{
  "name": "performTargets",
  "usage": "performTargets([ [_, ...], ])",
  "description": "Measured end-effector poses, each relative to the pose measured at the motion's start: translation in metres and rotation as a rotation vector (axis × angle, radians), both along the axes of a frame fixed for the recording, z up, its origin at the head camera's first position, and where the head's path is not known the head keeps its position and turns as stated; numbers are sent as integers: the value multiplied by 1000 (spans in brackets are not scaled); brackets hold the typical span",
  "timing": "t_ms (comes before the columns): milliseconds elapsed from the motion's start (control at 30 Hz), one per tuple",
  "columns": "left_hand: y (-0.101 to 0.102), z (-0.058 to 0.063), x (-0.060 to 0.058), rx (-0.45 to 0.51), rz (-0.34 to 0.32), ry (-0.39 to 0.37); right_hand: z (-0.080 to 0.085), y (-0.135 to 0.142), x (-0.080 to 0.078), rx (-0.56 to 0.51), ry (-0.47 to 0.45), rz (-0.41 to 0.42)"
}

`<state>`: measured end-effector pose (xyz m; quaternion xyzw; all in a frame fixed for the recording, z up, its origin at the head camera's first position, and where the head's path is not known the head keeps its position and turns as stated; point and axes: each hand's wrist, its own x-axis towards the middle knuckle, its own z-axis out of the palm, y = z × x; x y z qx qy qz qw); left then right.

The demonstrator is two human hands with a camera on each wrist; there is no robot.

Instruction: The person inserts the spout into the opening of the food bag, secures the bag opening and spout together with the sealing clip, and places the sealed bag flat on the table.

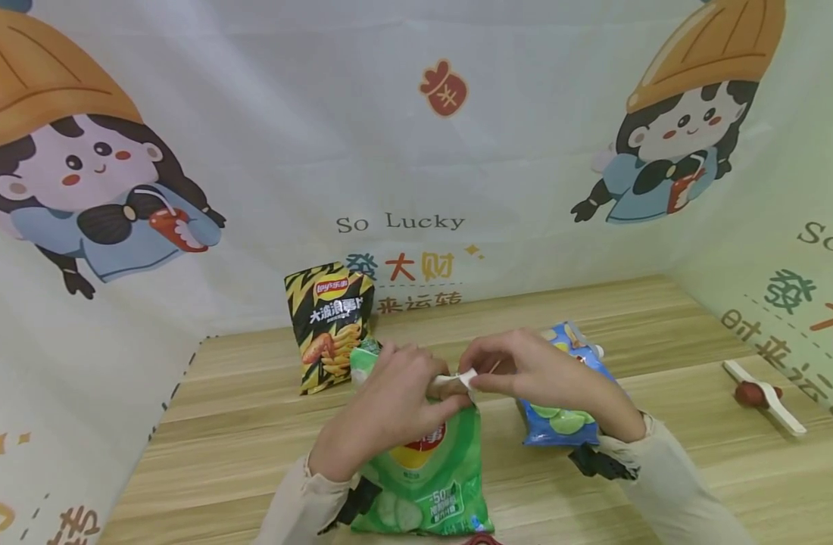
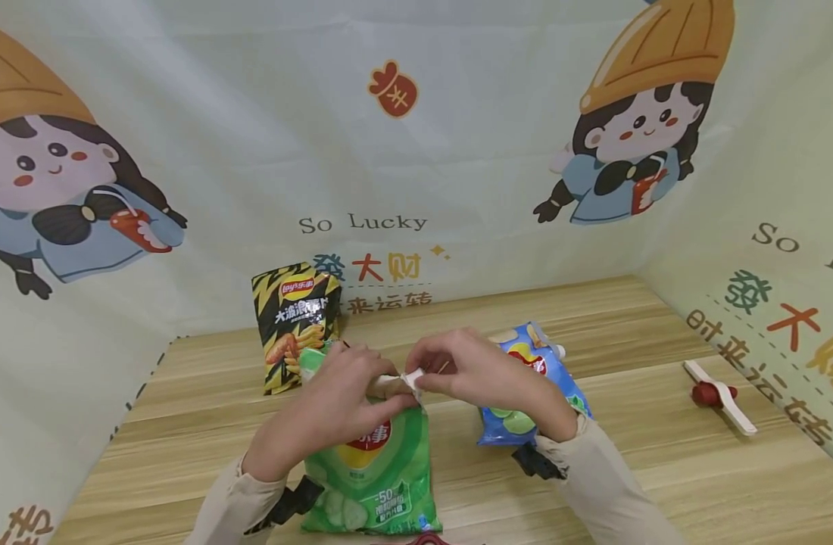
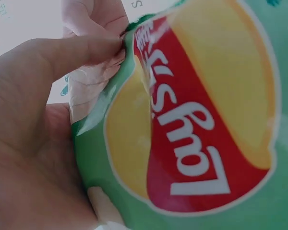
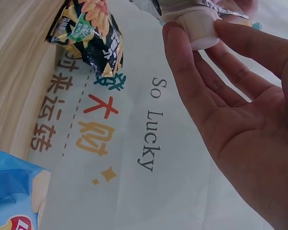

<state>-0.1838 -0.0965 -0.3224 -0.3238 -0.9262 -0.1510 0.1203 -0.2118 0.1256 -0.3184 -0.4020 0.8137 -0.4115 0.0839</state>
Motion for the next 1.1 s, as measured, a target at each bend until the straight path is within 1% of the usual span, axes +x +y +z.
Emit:
performTargets([
  [100,0,-1,-1,5,-8,12,0,0,-1,5,-6,9],
  [200,1,-1,-1,22,-12,20,1,0,-1,11,3,-5],
  [267,1,0,-1,40,-4,24,2,-1,0,6,13,-20],
  [467,1,1,-2,77,19,132,5,-2,2,-38,81,-74],
  [533,2,0,-2,78,20,154,4,-2,2,-56,103,-80],
  [600,2,0,-2,71,17,152,2,-2,1,-65,121,-73],
  [767,4,-2,-5,50,9,140,-1,-3,1,-44,136,-70],
  [967,2,-5,-8,61,-18,152,-2,-3,2,-20,169,-83],
  [1100,1,-6,-10,48,-21,151,-2,-5,2,-6,196,-100],
])
